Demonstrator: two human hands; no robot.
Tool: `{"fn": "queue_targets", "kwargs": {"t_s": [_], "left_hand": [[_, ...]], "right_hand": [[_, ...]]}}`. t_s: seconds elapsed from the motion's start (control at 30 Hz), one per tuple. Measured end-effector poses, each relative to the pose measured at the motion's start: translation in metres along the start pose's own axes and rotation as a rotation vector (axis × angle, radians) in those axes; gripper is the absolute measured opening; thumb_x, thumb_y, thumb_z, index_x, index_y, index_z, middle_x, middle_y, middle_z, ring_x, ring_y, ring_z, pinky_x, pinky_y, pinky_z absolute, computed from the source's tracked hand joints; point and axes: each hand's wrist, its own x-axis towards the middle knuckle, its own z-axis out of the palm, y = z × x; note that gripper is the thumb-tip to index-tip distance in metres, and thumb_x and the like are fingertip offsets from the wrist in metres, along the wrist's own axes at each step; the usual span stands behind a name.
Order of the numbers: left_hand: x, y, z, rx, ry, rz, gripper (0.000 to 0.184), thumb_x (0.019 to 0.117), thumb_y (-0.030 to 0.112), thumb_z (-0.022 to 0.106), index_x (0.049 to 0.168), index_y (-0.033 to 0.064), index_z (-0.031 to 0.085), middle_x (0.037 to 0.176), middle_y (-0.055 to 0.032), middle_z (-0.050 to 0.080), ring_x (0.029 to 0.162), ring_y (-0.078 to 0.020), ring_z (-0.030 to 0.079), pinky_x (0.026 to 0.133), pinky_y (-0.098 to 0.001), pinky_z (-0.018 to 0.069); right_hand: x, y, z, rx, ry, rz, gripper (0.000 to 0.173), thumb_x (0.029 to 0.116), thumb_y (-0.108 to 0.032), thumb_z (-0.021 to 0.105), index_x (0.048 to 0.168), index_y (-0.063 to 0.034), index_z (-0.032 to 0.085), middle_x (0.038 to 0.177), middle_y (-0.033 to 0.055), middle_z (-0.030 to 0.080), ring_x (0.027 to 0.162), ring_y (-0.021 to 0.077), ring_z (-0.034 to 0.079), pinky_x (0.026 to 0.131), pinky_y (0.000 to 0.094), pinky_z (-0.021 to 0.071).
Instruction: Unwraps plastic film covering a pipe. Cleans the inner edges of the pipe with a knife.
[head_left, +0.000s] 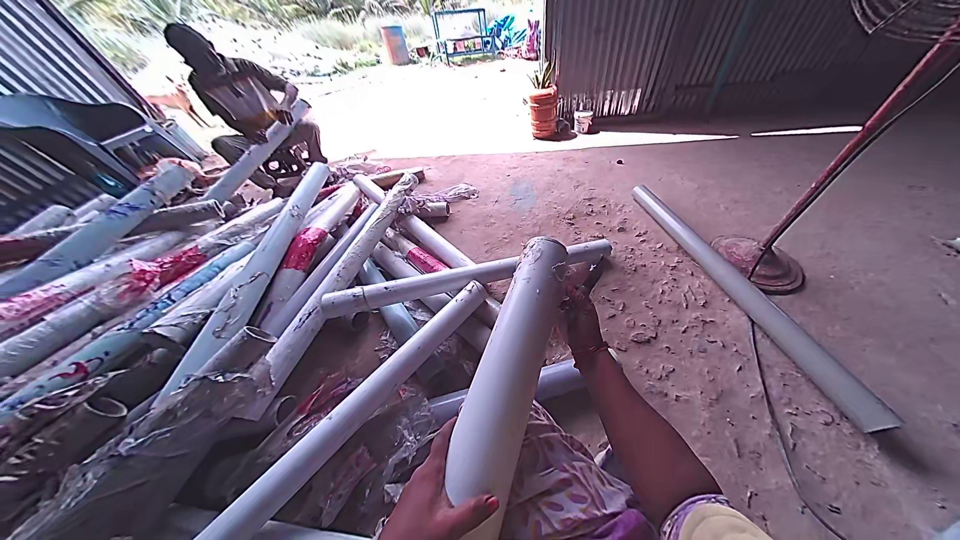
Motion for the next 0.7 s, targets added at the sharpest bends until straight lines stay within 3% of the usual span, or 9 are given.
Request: {"fn": "queue_targets", "kwargs": {"t_s": [0.1, 0.3, 0.4, 0.47, 0.53, 0.63, 0.67, 0.7], "left_hand": [[-0.001, -0.004, -0.001, 0.005, 0.006, 0.017, 0.115, 0.0706, 0.05, 0.083, 0.157, -0.0016, 0.028, 0.126, -0.0238, 0.066, 0.112, -0.0319, 0.068, 0.098, -0.0534, 0.053], [-0.002, -0.008, -0.009, -0.079, -0.031, 0.027, 0.113, 0.0724, 0.049, 0.082, 0.155, -0.0063, 0.027, 0.131, -0.0238, 0.062, 0.116, -0.0255, 0.065, 0.102, -0.0451, 0.0519], [0.008, 0.002, -0.024, 0.034, -0.077, 0.007, 0.109, 0.0768, 0.063, 0.069, 0.153, -0.0067, 0.034, 0.137, -0.0269, 0.059, 0.125, -0.0346, 0.061, 0.106, -0.0533, 0.0479], [0.02, 0.018, -0.034, 0.078, -0.054, -0.017, 0.113, 0.0827, 0.067, 0.061, 0.159, -0.0074, 0.024, 0.154, -0.0319, 0.042, 0.143, -0.0428, 0.044, 0.117, -0.0557, 0.0366], [0.034, 0.034, -0.031, 0.069, -0.007, -0.025, 0.12, 0.0818, 0.066, 0.065, 0.162, -0.0049, 0.011, 0.159, -0.0309, 0.035, 0.147, -0.0425, 0.039, 0.119, -0.0541, 0.0337], [0.053, 0.043, -0.008, 0.102, 0.034, -0.06, 0.129, 0.0717, 0.058, 0.083, 0.163, 0.0011, 0.012, 0.144, -0.0264, 0.055, 0.131, -0.0371, 0.057, 0.11, -0.0545, 0.0455], [0.056, 0.044, -0.003, 0.114, 0.053, -0.08, 0.129, 0.0698, 0.056, 0.086, 0.163, 0.0036, 0.015, 0.137, -0.0256, 0.06, 0.125, -0.0371, 0.062, 0.106, -0.056, 0.0479], [0.057, 0.045, 0.0, 0.121, 0.066, -0.086, 0.127, 0.0684, 0.054, 0.087, 0.163, 0.0049, 0.018, 0.132, -0.0247, 0.063, 0.12, -0.0369, 0.064, 0.103, -0.0568, 0.0496]], "right_hand": [[-0.006, -0.001, 0.008, 0.025, 0.045, 0.028, 0.022, 0.1047, 0.001, 0.042, 0.09, -0.0084, 0.055, 0.068, -0.0051, 0.06, 0.054, 0.0004, 0.055, 0.054, 0.0148, 0.0499], [-0.008, -0.016, 0.019, 0.002, -0.028, 0.117, 0.017, 0.1038, 0.002, 0.045, 0.094, -0.0073, 0.055, 0.069, -0.0035, 0.063, 0.055, 0.0032, 0.059, 0.056, 0.0177, 0.0534], [-0.008, -0.015, 0.017, 0.045, -0.025, 0.113, 0.019, 0.1041, 0.002, 0.045, 0.094, -0.0074, 0.057, 0.071, -0.003, 0.063, 0.057, 0.0036, 0.059, 0.058, 0.018, 0.0542], [-0.007, -0.014, 0.014, 0.045, -0.037, 0.116, 0.02, 0.1042, 0.002, 0.043, 0.094, -0.0074, 0.057, 0.072, -0.0029, 0.064, 0.058, 0.0036, 0.06, 0.058, 0.018, 0.0548], [-0.005, -0.015, 0.014, 0.015, -0.047, 0.126, 0.02, 0.1039, 0.003, 0.044, 0.093, -0.0063, 0.059, 0.072, -0.0027, 0.064, 0.058, 0.0034, 0.059, 0.059, 0.0177, 0.054], [0.0, -0.026, 0.018, -0.243, -0.02, 0.129, 0.007, 0.1039, -0.001, 0.054, 0.098, -0.0022, 0.056, 0.068, -0.0022, 0.058, 0.049, 0.0008, 0.047, 0.047, 0.015, 0.0422], [0.001, -0.032, 0.018, -0.41, -0.02, 0.108, 0.007, 0.1037, -0.006, 0.058, 0.106, 0.0002, 0.054, 0.071, -0.0005, 0.054, 0.048, 0.0017, 0.043, 0.045, 0.0163, 0.0382], [0.0, -0.038, 0.018, -0.58, -0.025, 0.068, 0.024, 0.1038, -0.011, 0.06, 0.12, 0.0031, 0.051, 0.077, 0.0026, 0.053, 0.051, 0.004, 0.043, 0.047, 0.0193, 0.0386]]}}
